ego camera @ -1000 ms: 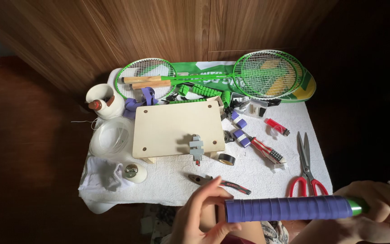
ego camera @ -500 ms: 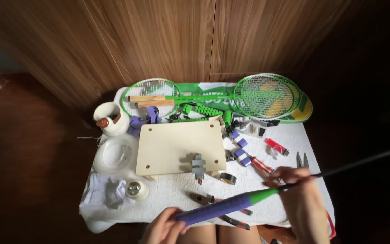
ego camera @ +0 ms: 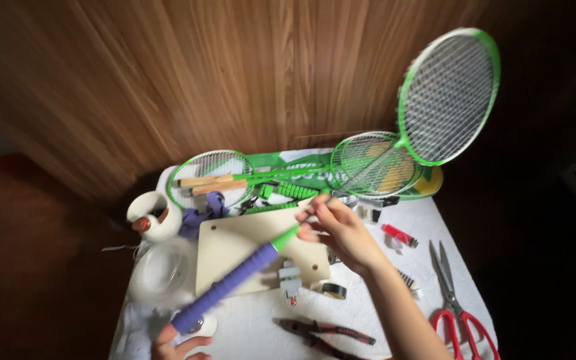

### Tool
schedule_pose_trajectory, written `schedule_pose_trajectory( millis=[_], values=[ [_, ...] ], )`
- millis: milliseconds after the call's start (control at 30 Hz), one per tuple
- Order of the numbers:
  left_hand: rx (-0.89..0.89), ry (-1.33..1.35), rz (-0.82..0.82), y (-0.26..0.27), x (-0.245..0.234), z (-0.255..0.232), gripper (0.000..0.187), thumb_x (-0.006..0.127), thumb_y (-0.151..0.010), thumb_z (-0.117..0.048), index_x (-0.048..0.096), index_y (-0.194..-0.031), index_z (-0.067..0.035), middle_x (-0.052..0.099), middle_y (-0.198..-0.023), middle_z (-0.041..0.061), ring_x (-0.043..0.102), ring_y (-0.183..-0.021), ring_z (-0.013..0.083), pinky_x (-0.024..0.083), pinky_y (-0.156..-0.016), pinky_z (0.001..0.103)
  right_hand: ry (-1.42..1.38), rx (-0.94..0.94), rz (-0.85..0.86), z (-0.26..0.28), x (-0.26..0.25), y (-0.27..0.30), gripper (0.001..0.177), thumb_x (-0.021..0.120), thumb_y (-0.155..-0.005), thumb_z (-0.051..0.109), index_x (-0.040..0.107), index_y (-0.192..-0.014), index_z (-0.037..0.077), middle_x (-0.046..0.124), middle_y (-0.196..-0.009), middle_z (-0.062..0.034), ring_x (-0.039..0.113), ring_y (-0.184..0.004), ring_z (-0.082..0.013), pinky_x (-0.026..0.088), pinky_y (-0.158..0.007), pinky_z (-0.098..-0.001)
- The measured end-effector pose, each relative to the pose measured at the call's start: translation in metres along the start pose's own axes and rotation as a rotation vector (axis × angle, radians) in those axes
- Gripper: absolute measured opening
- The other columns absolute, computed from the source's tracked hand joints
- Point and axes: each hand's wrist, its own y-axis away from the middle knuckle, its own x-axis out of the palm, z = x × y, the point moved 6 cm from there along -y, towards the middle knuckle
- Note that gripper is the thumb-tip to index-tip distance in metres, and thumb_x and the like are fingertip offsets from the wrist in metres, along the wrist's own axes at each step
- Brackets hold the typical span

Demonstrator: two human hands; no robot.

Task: Cleaning and applying tape to the handle and frame joint of a badminton racket.

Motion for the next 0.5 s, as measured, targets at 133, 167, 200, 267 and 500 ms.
schedule_pose_trajectory(
  millis=[133,167,200,267,500],
  values=[
    [0.368,-0.167,-0.166,-0.019,-0.034,-0.029,0.059,0.055,-0.087,-0.023,0.048,-0.143,-0.006,0.061,-0.124,0.021,0.071,-0.086,0.0307,0.06,-0.063,0.045,-0.062,0.004,-0.149,-0.012,-0.011,-0.062,0.022,0.049,-0.107,0.026,0.057,-0.11,0.006,0.07,-0.114,-0.0124,0.07,-0.094,-0.0212,0.06,-0.09,-0.0376],
    [0.643,-0.29,-0.306,-0.014,-0.044,-0.042,0.067,0.056,-0.084,-0.01,0.045,-0.15,-0.003,0.056,-0.133,0.023,0.069,-0.095,0.0278,0.061,-0.067,0.04,-0.127,-0.01,-0.15,-0.021,-0.018,-0.079,0.021,0.049,-0.106,0.026,0.057,-0.11,0.007,0.07,-0.115,-0.0109,0.071,-0.095,-0.0209,0.059,-0.091,-0.0365],
    [0.919,-0.412,-0.446,-0.006,-0.051,-0.051,0.077,0.058,-0.081,0.002,0.043,-0.157,-0.001,0.051,-0.143,0.025,0.068,-0.103,0.0249,0.062,-0.072,0.035,-0.192,-0.023,-0.151,-0.03,-0.025,-0.096,0.021,0.049,-0.106,0.025,0.057,-0.11,0.007,0.07,-0.116,-0.0093,0.072,-0.096,-0.0206,0.058,-0.092,-0.0354],
    [1.046,-0.427,-0.406,0.054,0.004,-0.094,0.068,0.06,-0.087,-0.002,0.046,-0.153,0.0,0.052,-0.141,0.024,0.066,-0.108,0.0234,0.061,-0.079,0.033,-0.22,-0.046,-0.182,-0.045,-0.04,-0.124,0.023,0.049,-0.108,0.027,0.057,-0.111,0.006,0.069,-0.117,-0.0098,0.071,-0.097,-0.0211,0.057,-0.091,-0.0351],
    [1.233,-0.564,-0.34,0.158,0.153,-0.165,0.04,0.063,-0.091,-0.004,0.061,-0.131,-0.002,0.062,-0.131,0.017,0.067,-0.111,0.0249,0.055,-0.089,0.035,-0.399,-0.07,-0.263,-0.085,-0.084,-0.211,0.022,0.052,-0.107,0.023,0.059,-0.111,0.003,0.066,-0.116,-0.0118,0.069,-0.107,-0.0281,0.059,-0.097,-0.0364]
  ],
)
